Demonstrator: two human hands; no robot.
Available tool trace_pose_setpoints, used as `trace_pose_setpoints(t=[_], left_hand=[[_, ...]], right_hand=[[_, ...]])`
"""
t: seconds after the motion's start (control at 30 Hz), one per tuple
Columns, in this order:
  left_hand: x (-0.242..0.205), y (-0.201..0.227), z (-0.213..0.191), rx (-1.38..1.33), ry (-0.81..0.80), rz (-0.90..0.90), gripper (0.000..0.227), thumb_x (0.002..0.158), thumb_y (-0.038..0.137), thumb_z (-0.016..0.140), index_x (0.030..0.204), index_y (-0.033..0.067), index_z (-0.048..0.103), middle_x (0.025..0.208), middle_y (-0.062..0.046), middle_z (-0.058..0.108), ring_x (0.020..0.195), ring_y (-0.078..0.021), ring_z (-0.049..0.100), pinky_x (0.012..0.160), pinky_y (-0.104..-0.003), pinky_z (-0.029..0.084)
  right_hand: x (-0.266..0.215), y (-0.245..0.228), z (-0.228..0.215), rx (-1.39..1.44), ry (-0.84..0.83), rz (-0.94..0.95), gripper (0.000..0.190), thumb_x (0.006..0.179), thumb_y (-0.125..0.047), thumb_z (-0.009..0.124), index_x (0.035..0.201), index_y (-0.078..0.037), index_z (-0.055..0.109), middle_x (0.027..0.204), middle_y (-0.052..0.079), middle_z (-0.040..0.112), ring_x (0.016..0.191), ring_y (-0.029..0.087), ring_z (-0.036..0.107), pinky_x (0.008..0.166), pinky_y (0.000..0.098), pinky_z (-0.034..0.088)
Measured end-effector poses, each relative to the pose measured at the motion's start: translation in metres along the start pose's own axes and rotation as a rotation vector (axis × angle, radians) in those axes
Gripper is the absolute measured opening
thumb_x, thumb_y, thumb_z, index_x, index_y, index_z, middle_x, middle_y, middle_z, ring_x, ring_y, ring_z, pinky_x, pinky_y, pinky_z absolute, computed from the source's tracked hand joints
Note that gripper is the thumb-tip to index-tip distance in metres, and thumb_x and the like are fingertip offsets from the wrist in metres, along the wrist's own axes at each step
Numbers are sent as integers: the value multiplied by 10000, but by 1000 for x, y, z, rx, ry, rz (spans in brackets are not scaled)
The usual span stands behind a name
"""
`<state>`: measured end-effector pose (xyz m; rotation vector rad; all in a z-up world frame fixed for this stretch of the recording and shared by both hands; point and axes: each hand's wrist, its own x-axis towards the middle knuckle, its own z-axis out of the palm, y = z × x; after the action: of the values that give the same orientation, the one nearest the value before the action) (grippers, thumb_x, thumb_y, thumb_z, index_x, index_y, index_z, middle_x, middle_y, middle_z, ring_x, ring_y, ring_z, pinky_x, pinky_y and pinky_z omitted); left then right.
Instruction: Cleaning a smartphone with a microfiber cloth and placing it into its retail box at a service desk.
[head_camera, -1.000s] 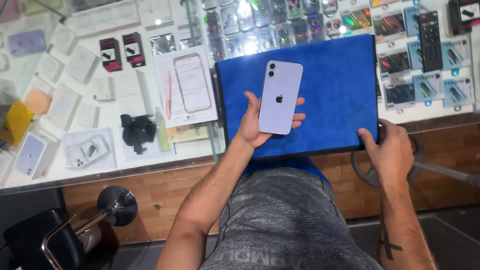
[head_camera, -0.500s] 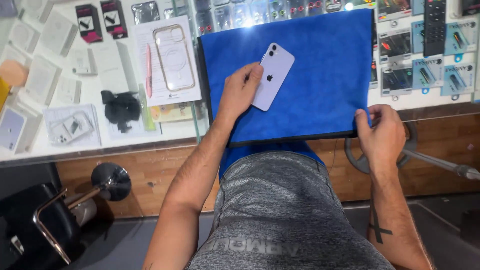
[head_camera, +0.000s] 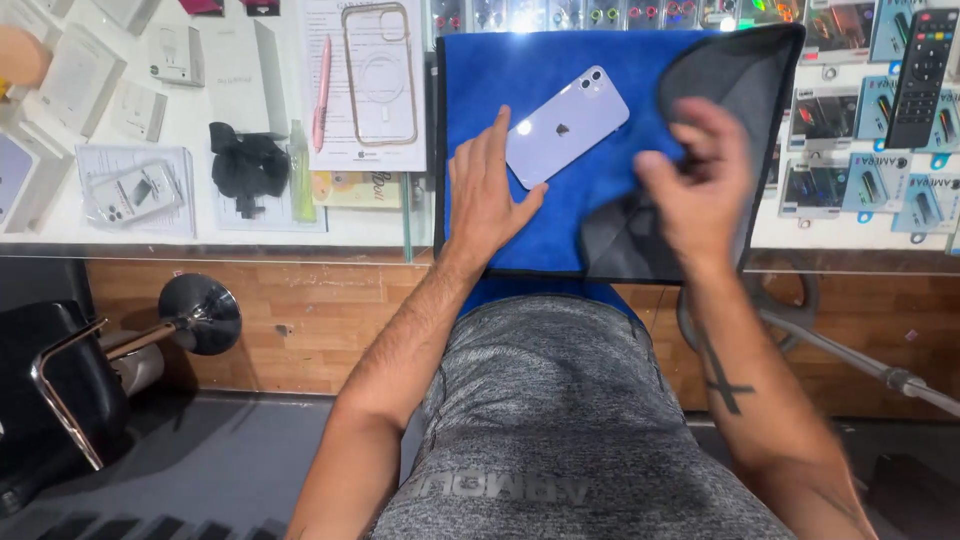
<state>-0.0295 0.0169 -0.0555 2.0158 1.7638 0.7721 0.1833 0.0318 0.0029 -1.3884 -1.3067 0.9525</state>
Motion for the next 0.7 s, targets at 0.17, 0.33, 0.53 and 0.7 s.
trace_pose_setpoints(t=[0.17, 0.33, 0.53, 0.7], left_hand=[[-1, -4, -2, -199, 45, 7, 977, 703, 246, 827, 1452, 87, 220, 1191, -129, 516, 1112, -272, 447, 941, -363, 315], [-3, -9, 3, -205, 60, 14, 1023, 679, 210, 817, 1467, 91, 176, 1191, -118, 516, 1110, -261, 461, 916, -356, 335], [1, -14, 6, -155, 68, 37, 1063, 614, 248, 871, 1441, 82, 225, 1151, -94, 541, 1064, -229, 489, 886, -333, 366], [-1, -18, 11, -126, 109, 90, 905, 752, 243, 791, 1441, 71, 231, 1116, -93, 514, 1034, -219, 483, 837, -307, 364]], right_hand=[[17, 30, 51, -310, -237, -468, 296, 847, -55, 668, 1134, -8, 616, 1107, 184, 623, 1105, 321, 557, 987, 413, 374], [4, 27, 63, -492, -317, -610, 233, 911, -98, 563, 1111, 6, 622, 1093, 147, 658, 1074, 248, 592, 1006, 361, 399], [24, 31, 41, -619, -310, -601, 194, 943, -63, 529, 1095, 8, 626, 1070, 145, 669, 1033, 267, 617, 960, 360, 461], [0, 12, 87, -522, -384, -618, 239, 904, -77, 565, 1126, -9, 619, 1117, 170, 638, 1074, 285, 582, 995, 367, 429]])
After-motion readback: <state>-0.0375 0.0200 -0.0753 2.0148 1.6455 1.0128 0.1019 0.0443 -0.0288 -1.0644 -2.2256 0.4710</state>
